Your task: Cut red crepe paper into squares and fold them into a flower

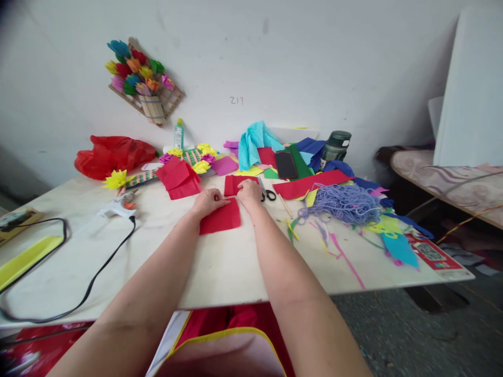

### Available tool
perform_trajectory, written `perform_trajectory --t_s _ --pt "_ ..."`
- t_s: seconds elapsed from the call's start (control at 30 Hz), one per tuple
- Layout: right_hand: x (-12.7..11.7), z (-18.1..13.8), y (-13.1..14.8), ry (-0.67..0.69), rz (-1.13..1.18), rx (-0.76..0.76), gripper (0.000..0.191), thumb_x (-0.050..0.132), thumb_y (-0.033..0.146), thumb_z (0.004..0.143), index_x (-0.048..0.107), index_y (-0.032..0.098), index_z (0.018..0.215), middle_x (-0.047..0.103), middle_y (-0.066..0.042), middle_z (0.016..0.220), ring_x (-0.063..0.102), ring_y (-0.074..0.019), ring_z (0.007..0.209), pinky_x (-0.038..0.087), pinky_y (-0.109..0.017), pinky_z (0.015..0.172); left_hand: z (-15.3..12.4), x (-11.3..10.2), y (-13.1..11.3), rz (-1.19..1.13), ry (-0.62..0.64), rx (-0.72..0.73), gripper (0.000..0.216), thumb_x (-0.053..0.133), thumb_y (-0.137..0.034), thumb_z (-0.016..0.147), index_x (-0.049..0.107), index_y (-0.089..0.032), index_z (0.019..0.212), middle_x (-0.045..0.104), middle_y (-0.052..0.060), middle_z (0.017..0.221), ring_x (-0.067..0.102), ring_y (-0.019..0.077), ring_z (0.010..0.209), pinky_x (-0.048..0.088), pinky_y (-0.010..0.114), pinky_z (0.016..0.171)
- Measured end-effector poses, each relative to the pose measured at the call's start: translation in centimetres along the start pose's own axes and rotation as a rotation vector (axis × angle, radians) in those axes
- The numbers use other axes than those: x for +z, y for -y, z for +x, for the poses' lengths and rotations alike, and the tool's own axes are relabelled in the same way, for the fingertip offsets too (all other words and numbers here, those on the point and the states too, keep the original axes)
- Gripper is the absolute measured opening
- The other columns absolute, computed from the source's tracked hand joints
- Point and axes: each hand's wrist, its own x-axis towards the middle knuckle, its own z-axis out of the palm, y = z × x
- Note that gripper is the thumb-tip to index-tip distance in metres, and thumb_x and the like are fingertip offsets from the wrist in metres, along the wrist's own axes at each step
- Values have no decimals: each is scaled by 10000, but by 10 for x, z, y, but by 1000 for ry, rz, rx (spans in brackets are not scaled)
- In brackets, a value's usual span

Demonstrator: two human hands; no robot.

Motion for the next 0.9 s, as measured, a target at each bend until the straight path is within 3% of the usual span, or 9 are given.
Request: perform_trajectory --t_s 0.17,0.23,0.33,0.43,0.7,0.9 --pt "1 3 -8 16 -45 98 373 458 132 772 623 196 1101 625 -66 1129 566 -205 1022 422 -289 845 4 -6 12 -375 -430 -159 340 730 -416 556 480 -188 534 472 -33 506 429 100 500 332 223 512" --pt "1 3 -8 52 -100 92 356 475 169 790 620 173 1115 618 -92 1135 553 -224 1039 411 -307 866 5 -8 15 -622 -511 -231 370 732 -424 545 451 -183 566 479 -43 516 435 84 482 356 215 505" --pt "2 3 -6 106 -205 44 320 519 252 804 649 97 1052 612 -160 1107 514 -267 1080 375 -341 920 6 -10 18 -823 -523 -278 396 755 -409 504 454 -178 619 520 -37 546 477 86 486 400 221 514" --pt "4 2 -5 112 -250 31 330 540 297 805 661 65 1006 606 -187 1085 495 -289 1087 367 -353 926 6 -10 19 -832 -533 -280 395 756 -400 495 474 -173 652 525 -39 549 495 87 487 409 219 512" --pt "6 4 -12 53 -168 92 190 550 251 795 701 146 841 639 -130 1002 543 -227 1018 385 -316 899 7 -8 19 -752 -607 -292 345 692 -405 563 453 -185 680 488 -52 550 469 80 496 384 208 516" --pt "4 4 -13 25 -23 156 191 520 249 807 700 183 811 669 -90 956 592 -198 920 427 -293 809 8 -8 23 -680 -652 -287 315 662 -395 606 447 -191 713 482 -52 575 485 84 522 404 216 553"
